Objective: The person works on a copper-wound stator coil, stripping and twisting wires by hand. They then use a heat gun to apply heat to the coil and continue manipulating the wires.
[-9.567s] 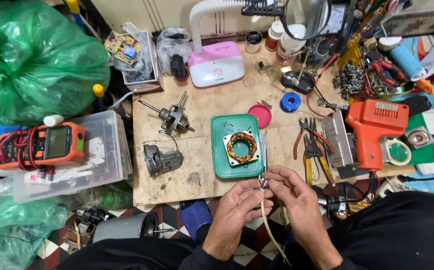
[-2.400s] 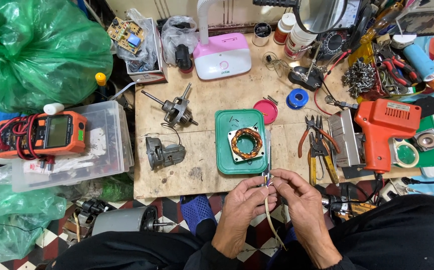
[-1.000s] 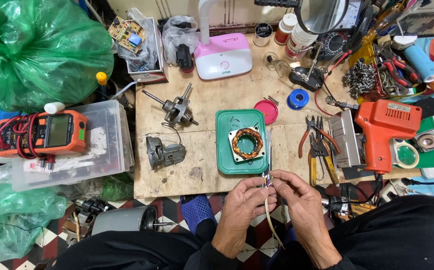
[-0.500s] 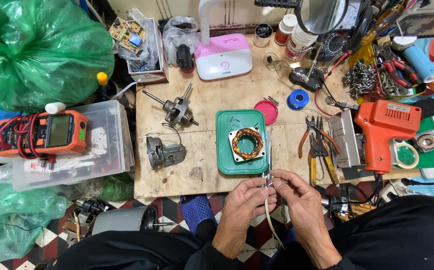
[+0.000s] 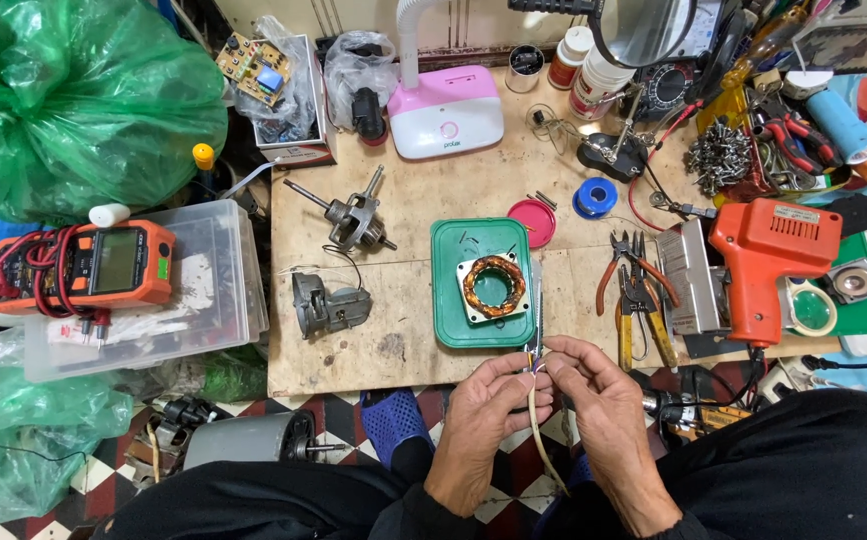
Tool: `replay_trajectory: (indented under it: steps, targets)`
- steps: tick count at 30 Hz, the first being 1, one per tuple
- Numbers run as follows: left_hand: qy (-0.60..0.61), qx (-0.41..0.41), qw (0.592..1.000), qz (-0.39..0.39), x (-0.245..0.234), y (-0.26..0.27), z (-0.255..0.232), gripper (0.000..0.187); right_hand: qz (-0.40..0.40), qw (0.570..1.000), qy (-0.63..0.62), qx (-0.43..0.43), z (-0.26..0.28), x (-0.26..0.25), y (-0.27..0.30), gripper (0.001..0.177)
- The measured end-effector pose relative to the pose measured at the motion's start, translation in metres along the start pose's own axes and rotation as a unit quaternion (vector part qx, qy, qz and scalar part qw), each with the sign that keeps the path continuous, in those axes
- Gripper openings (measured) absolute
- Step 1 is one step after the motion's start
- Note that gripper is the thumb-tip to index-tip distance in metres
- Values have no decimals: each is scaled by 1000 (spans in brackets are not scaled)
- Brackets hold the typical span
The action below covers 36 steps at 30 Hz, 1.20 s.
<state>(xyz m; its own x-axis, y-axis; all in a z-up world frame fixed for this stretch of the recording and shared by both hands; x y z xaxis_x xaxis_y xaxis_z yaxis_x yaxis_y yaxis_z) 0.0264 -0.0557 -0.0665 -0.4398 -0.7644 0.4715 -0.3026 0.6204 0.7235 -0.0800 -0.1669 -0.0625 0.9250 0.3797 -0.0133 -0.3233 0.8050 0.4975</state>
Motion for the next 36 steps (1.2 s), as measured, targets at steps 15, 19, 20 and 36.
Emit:
replay_trajectory:
  steps: [15,19,20,36]
  targets:
    - [-20,10,999,-39,-6,0,-4,25,16,1000,-2,-18,-2,1,-3,31]
    - [-33,9,998,-51,-7,1,-6,26,5,1000,7,-17,-3,-1,-6,30]
    - [-32,13,998,-49,-6,0,-6,26,7,1000,7,-21,-2,-1,-5,30]
    - [-90,43,995,-27,-8,7,-10,35,-34,999,-6,-2,6,-1,0,30]
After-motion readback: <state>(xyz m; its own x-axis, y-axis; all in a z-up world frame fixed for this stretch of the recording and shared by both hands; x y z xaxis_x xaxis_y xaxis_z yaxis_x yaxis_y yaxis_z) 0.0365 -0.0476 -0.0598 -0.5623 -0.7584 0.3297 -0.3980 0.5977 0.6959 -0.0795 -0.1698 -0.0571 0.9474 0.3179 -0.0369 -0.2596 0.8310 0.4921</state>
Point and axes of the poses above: each hand's wrist, its own y-axis away from the middle knuckle, its own x-axis out of the palm, z = x × y, the point moved 9 cm from there along -y, towards the middle knuckle, and after that the axes turned 1 degree about -y, right-handed, at the moved point
